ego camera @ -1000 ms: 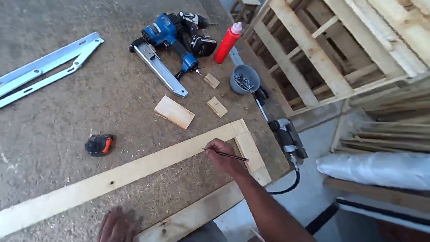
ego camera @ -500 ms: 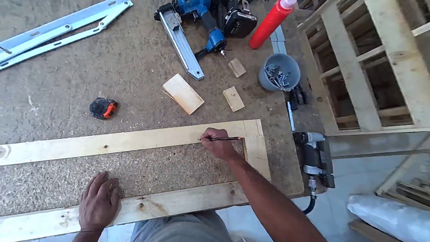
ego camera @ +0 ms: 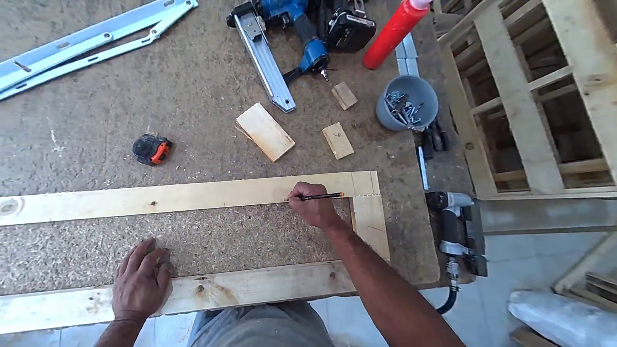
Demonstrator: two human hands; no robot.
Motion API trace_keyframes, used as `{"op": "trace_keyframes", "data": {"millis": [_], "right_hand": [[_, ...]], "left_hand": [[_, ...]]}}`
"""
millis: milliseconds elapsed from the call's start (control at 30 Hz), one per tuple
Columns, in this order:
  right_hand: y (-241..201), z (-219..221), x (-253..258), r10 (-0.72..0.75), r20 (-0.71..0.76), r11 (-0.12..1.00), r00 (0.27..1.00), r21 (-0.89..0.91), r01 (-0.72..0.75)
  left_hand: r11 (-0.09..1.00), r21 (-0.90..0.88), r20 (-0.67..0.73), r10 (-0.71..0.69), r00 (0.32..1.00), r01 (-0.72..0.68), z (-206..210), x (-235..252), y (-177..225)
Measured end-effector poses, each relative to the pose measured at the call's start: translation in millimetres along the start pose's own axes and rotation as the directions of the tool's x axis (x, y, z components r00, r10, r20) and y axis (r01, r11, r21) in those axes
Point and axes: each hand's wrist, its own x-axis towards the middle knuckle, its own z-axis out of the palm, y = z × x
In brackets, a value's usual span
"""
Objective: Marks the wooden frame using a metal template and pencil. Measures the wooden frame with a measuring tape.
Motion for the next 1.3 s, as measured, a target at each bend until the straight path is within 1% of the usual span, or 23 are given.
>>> {"op": "trace_keyframes", "data": {"millis": [33,133,200,333,400,433,500,533,600,700,767,833,1067,1133,1233,1300], "right_hand": [[-1.0,-0.9,0.2,0.013,0.017,1.000,1.000,-0.011,-0.012],[-0.5,2.1,-1.0,0.010,-0.039,1.000,0.999,-0.014,-0.010],[-0.3,2.6,-1.7,0.001,-0.036,1.000,0.999,-0.017,-0.002],[0.0,-3.2,-2.6,0.017,0.013,0.998,1.000,-0.055,-0.017],[-11.0,-6.0,-3.3,0.052,0.091,0.995,0.994,-0.094,-0.043],[-19.0,-3.1,-3.1,0.067,0.123,0.995,0.990,-0.086,-0.057],[-40.1,13.7,-3.0,0.058,0.111,0.998,0.992,0.024,-0.061],[-52.3,27.7,-1.5,0.035,0.079,0.995,0.996,0.092,-0.042],[-71.7,62.3,6.9,-0.021,0.020,0.987,1.000,0.158,0.017],[-78.9,106.5,25.0,-0.069,0.025,0.992,0.997,0.109,0.065],[-73.4,118.2,29.4,-0.048,0.055,0.997,0.997,0.064,0.045],[-67.5,119.7,31.1,-0.051,0.081,0.998,0.995,0.045,0.048],[-67.9,116.5,31.7,-0.062,0.159,0.998,0.985,-0.002,0.063],[-67.0,117.0,30.9,-0.058,0.149,0.998,0.987,-0.005,0.059],[-63.0,121.4,30.0,-0.076,0.076,0.997,0.994,-0.014,0.077],[-64.0,120.0,30.4,-0.074,0.102,0.997,0.992,-0.016,0.076]], "left_hand": [[1.000,0.003,0.001,0.000,1.000,0.000,-0.3,-0.2,-0.8],[1.000,0.006,-0.003,0.001,1.000,-0.001,1.4,-0.5,-2.3],[1.000,0.006,-0.011,0.001,1.000,-0.001,1.7,-0.7,-2.3],[1.000,-0.006,0.014,-0.020,1.000,0.020,-0.9,0.9,2.8],[0.999,0.001,0.017,-0.034,0.999,0.034,-2.3,0.1,4.6],[0.999,0.006,0.017,-0.037,0.999,0.037,-3.2,-0.2,4.2],[0.999,0.011,0.019,-0.038,0.999,0.037,-2.7,1.4,3.5],[0.999,0.012,0.018,-0.039,0.999,0.039,-1.5,1.1,3.3],[0.999,0.010,0.013,-0.049,0.999,0.049,0.3,-0.1,3.2],[0.999,0.012,0.005,-0.053,0.999,0.053,0.9,-0.1,3.2],[0.999,0.007,-0.001,-0.050,0.999,0.050,0.6,0.3,3.6],[0.999,0.002,-0.003,-0.049,0.999,0.049,1.1,0.6,3.5],[0.998,-0.021,-0.026,-0.052,0.998,0.051,0.3,-0.2,5.1],[0.998,-0.023,-0.018,-0.055,0.998,0.054,-1.3,0.0,6.1],[0.998,-0.018,-0.008,-0.053,0.999,0.053,0.2,0.0,5.6],[0.999,-0.025,-0.008,-0.048,0.999,0.048,1.0,-1.1,4.8]]}}
